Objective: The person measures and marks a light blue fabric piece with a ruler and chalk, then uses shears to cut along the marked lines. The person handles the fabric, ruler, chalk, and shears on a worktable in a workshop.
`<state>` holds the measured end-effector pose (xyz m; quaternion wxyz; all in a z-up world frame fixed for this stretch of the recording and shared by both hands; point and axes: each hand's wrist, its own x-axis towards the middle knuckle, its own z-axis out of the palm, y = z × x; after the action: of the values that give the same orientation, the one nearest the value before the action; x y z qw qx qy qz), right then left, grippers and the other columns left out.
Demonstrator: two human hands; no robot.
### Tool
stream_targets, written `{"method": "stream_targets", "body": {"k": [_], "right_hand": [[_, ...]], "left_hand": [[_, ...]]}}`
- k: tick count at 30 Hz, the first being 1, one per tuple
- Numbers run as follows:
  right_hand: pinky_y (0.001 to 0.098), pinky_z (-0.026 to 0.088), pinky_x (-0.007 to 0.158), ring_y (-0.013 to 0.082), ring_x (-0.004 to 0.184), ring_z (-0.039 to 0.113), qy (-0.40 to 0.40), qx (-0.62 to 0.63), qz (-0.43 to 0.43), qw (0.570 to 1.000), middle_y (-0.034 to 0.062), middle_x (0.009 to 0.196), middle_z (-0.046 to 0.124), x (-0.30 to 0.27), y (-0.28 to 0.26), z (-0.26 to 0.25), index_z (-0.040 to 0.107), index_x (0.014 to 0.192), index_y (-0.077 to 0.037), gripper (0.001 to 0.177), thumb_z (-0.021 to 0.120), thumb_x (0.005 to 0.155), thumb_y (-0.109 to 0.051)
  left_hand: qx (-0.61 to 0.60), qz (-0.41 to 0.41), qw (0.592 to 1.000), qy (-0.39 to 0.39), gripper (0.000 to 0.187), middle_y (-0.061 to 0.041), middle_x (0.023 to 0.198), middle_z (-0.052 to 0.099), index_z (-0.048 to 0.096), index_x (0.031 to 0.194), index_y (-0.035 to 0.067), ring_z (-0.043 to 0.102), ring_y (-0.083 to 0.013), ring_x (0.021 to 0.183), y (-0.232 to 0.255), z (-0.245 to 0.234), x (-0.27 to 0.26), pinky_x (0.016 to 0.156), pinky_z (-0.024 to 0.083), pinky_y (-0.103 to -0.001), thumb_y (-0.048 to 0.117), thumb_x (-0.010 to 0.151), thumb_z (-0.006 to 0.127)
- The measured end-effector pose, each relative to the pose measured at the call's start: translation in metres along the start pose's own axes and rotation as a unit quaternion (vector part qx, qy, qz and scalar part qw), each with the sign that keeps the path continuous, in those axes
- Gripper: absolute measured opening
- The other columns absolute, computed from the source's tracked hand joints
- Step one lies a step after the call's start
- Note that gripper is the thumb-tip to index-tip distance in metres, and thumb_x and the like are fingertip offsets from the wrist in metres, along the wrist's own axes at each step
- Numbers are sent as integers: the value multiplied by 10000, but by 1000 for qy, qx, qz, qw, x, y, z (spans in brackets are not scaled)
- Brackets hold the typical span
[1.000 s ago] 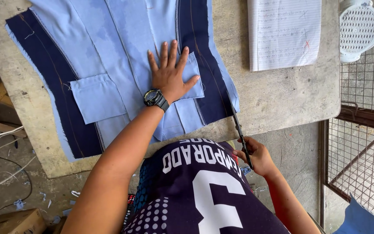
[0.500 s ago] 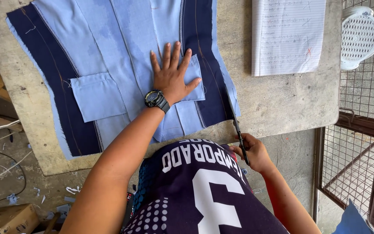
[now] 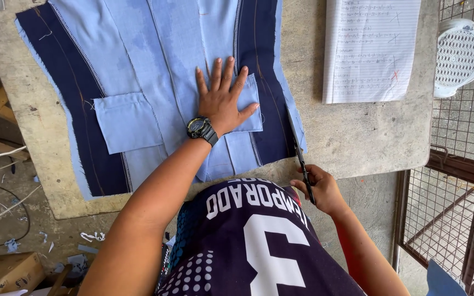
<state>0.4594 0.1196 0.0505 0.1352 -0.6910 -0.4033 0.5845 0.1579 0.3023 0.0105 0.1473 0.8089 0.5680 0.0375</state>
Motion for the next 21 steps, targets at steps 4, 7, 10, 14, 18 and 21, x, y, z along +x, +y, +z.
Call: {"method": "stream_targets", "body": {"k": [4, 7, 10, 14, 18, 21], "right_hand": [[259, 426, 535, 181, 464, 613, -1, -3, 8, 1000, 119, 536, 640, 6, -9, -3, 697, 1112, 14, 424, 878, 780, -178], [275, 416, 546, 190, 485, 604, -14, 9, -2, 1000, 124, 562, 644, 15, -22, -3, 695, 1127, 21, 438, 880, 783, -178], [265, 416, 532, 180, 458, 603, -9, -5, -15, 1000, 112, 536, 624, 18, -30, -4, 687, 1120, 15, 414, 867, 798, -172], [257, 424, 536, 178, 445, 604, -8, -12, -12, 1000, 104, 510, 616, 23, -27, -6, 695, 1106, 5, 411, 876, 789, -185], [266, 423, 552, 169, 471, 603, -19, -6, -21, 1000, 95, 537, 621, 37, -33, -6, 691, 1113, -16, 427, 873, 790, -228], [258, 418, 549, 173, 463, 591, -16, -12, -25, 999, 93, 518, 593, 52, -16, -5, 680, 1109, 7, 418, 866, 800, -203]], "left_hand": [[3, 0, 1000, 3, 880, -218, 1689, 108, 240, 1640, 166, 52, -447, 1549, 0, 2, 0, 1115, -41, -810, 708, 981, 455], [-2, -1, 1000, -4, 884, -209, 1693, 96, 231, 1644, 174, 42, -441, 1552, 1, 1, 0, 1117, -43, -810, 710, 978, 456], [1, -4, 1000, -11, 885, -208, 1695, 84, 211, 1647, 175, 33, -438, 1553, 1, -1, 0, 1121, -42, -810, 710, 982, 447], [3, -6, 1000, -6, 885, -207, 1694, 101, 231, 1642, 178, 44, -436, 1553, 0, 0, 0, 1122, -41, -803, 716, 973, 445], [4, -6, 1000, -2, 884, -211, 1691, 113, 244, 1639, 173, 54, -439, 1551, 1, -1, 0, 1124, -37, -800, 707, 970, 462], [-4, -4, 1000, -6, 892, -205, 1693, 107, 245, 1638, 179, 41, -434, 1552, 0, 2, 0, 1122, -44, -803, 721, 963, 459]]}}
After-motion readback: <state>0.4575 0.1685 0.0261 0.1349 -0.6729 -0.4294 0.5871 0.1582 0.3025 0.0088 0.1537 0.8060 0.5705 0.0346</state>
